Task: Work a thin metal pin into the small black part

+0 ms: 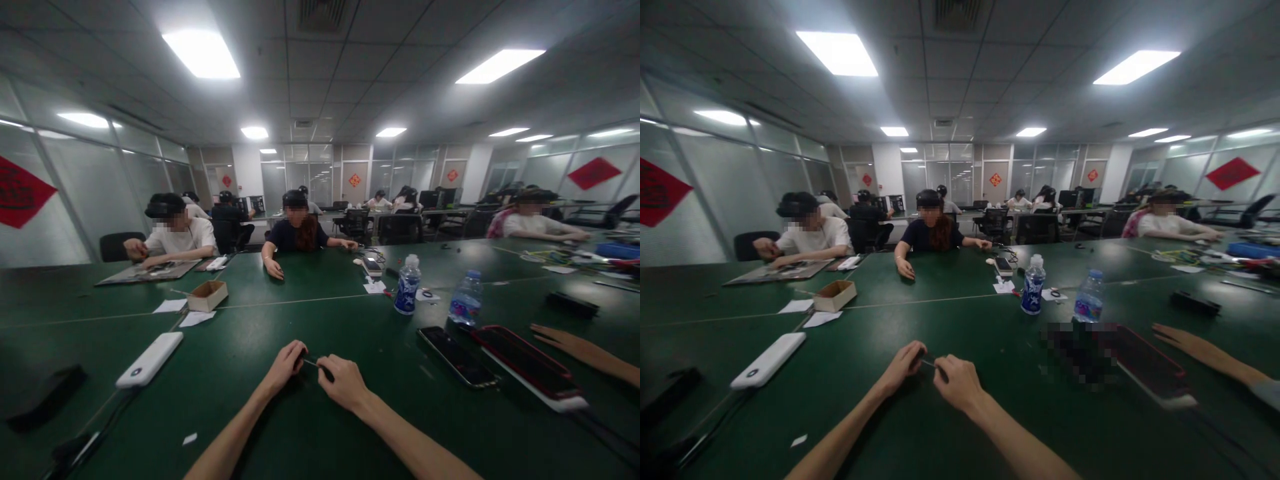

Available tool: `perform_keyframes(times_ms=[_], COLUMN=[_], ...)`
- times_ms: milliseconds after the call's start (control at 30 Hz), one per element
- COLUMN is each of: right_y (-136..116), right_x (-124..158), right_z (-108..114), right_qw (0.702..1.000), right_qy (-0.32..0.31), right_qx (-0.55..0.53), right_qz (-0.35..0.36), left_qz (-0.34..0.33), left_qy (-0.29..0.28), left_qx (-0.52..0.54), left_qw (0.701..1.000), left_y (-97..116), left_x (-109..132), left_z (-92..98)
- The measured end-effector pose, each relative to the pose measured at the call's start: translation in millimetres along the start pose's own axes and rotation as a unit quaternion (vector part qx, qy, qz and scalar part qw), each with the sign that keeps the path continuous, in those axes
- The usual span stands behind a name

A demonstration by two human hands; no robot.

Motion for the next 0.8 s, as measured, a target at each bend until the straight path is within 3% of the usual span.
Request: perform_keyframes(times_ms=[200,367,500,667,800], right_y=[-0.6,1.9,5.9,0.3,1.0], right_x=[0.9,2.1,1.3,1.9,2.0], right_z=[-0.8,-2.5,-2.3,-1.0,-0.4], right_qw=[1.000,0.999,0.997,0.998,0.999], right_qy=[0.001,0.017,0.047,0.012,0.019], right_qx=[-0.006,-0.045,-0.050,-0.046,-0.039], right_qz=[-0.006,0.019,-0.023,0.037,0.009], left_qz=[-0.024,-0.002,0.031,0.015,0.002], left_qy=[-0.032,0.000,0.010,-0.002,-0.007], left_qx=[-0.035,0.005,0.038,0.019,0.037], left_qw=[0.999,1.000,0.999,1.000,0.999], left_y=[1.8,3.4,-2.5,-4.0,-3.9], left_x=[2.1,2.7,0.5,-0.7,-0.4], left_z=[-3.5,-2.0,-0.8,0.0,1.3])
Point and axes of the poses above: each hand's wrist, its own x-axis away from the middle knuckle, its own z-axis out of the back of the hand, y = z × x, the point moved 2 cm from there along -x, towards the middle knuckle, and after that the axes turned 5 degrees about x, right-handed, at the moved point
